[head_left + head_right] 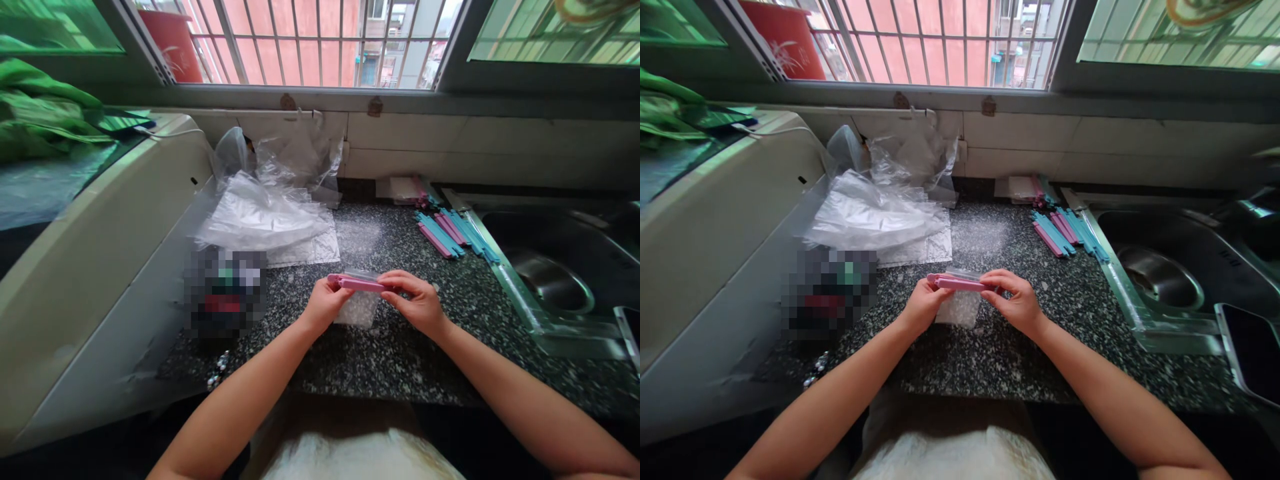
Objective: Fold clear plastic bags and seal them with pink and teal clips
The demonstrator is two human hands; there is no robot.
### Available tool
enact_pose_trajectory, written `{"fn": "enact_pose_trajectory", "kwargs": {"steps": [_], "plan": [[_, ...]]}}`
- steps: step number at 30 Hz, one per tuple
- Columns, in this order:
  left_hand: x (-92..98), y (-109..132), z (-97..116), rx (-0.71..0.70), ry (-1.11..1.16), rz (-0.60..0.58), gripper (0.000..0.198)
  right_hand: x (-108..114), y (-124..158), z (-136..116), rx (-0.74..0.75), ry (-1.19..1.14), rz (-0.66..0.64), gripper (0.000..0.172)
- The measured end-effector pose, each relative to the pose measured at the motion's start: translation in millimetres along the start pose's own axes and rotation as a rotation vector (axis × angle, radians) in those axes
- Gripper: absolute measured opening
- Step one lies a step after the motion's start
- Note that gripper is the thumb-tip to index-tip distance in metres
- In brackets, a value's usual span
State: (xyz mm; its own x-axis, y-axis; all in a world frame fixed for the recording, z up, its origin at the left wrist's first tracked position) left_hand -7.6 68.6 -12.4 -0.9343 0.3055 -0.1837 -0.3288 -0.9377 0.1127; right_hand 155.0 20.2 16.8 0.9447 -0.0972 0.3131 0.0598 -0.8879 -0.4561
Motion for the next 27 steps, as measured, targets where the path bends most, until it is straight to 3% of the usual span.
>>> {"fn": "enact_pose_trajectory", "kwargs": {"steps": [9,18,27], "plan": [[5.4,2,3,-0.049,-0.042,-0.026,0.027,4,0,-3,0.087,0.099,0.104,0.010],[7.5,2,12,-0.104,-0.121,0.075,0.036,4,1,-4,0.132,0.117,0.098,0.012],[9.0,2,13,-0.129,-0.107,0.049,0.033,4,1,-6,0.132,0.116,0.098,0.011]]}}
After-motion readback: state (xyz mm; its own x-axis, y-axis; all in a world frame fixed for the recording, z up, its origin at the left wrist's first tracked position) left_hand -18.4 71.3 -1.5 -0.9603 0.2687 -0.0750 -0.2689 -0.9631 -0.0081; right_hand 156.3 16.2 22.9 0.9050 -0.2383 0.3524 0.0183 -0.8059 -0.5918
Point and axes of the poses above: each hand's wrist, its own y-axis away from the middle knuckle, its own x-axis out of the back of the hand, z = x × y, the point moved 5 cm from there along -y, towards the middle knuckle, and after that the axes turned 6 degrees about -y, right-handed, at the moved point
